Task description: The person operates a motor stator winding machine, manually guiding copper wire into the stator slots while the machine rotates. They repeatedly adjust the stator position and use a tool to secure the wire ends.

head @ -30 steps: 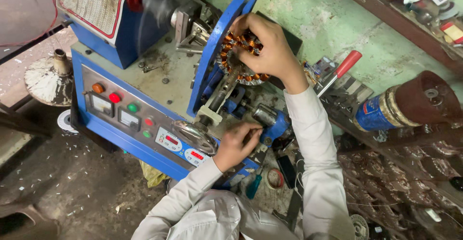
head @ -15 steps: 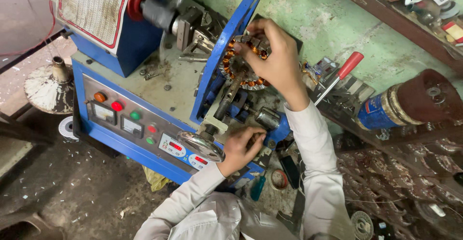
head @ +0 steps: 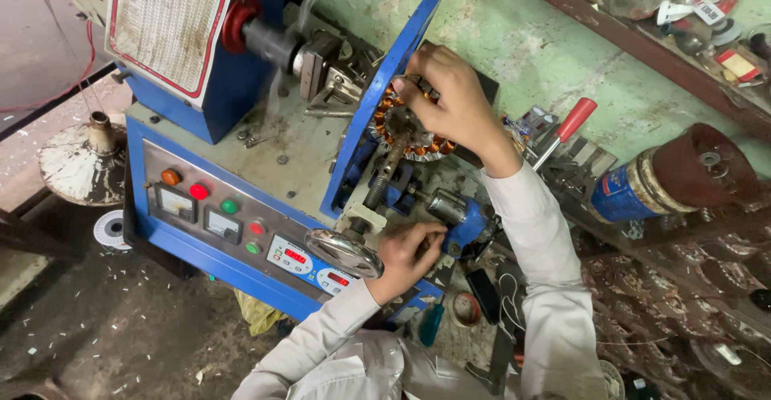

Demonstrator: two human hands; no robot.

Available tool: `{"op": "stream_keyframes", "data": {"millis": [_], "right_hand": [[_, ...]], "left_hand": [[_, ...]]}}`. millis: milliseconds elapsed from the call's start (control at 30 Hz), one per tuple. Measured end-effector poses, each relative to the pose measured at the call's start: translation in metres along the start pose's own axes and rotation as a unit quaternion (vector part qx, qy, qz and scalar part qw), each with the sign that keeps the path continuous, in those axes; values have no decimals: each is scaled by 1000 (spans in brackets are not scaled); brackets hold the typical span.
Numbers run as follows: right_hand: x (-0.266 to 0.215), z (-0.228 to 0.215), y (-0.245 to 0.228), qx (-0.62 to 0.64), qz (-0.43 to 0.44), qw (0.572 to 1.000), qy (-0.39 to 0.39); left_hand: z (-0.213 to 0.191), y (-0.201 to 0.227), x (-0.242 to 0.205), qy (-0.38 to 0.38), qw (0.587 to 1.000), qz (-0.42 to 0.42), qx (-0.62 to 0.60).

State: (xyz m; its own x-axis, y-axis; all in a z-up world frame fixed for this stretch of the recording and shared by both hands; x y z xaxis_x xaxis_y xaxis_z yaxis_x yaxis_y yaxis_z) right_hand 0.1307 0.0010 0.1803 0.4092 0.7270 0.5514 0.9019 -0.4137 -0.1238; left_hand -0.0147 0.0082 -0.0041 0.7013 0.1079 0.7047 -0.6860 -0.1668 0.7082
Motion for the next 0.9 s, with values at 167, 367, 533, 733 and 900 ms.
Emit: {"op": "stream_keyframes", "data": {"millis": [167,367,533,733,900], "right_hand": [[-3,-10,-15,43,29,999,9],[-24,-16,-64,-179,12,974,138],[-29,-8,-74,-218,-8,957,193],[-25,-8,-63,-169,51,968,181],[-24,-9,-72,-176,78,960,202]], "left_hand": [[2,-4,-2,-5,1000,-9,-19],[1,-1,0,9,1000,10,3],[-2,4,1,-16,999,26,9],[-4,6,3,-28,999,19,2],[-7,6,3,-28,1000,11,-5]]}}
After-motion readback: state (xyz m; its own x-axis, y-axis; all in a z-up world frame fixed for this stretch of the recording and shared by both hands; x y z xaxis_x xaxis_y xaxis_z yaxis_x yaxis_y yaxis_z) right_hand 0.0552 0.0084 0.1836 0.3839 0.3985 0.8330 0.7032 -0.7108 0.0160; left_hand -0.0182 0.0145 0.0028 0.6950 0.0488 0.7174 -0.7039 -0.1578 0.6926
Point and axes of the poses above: each hand's wrist, its own x-axis towards the middle knuckle, its own z-axis out of the palm, y = z × x, the point moved 8 cm from there along x, towards the middle knuckle, and after that the axes turned 1 degree about -y, right-handed, at the moved point
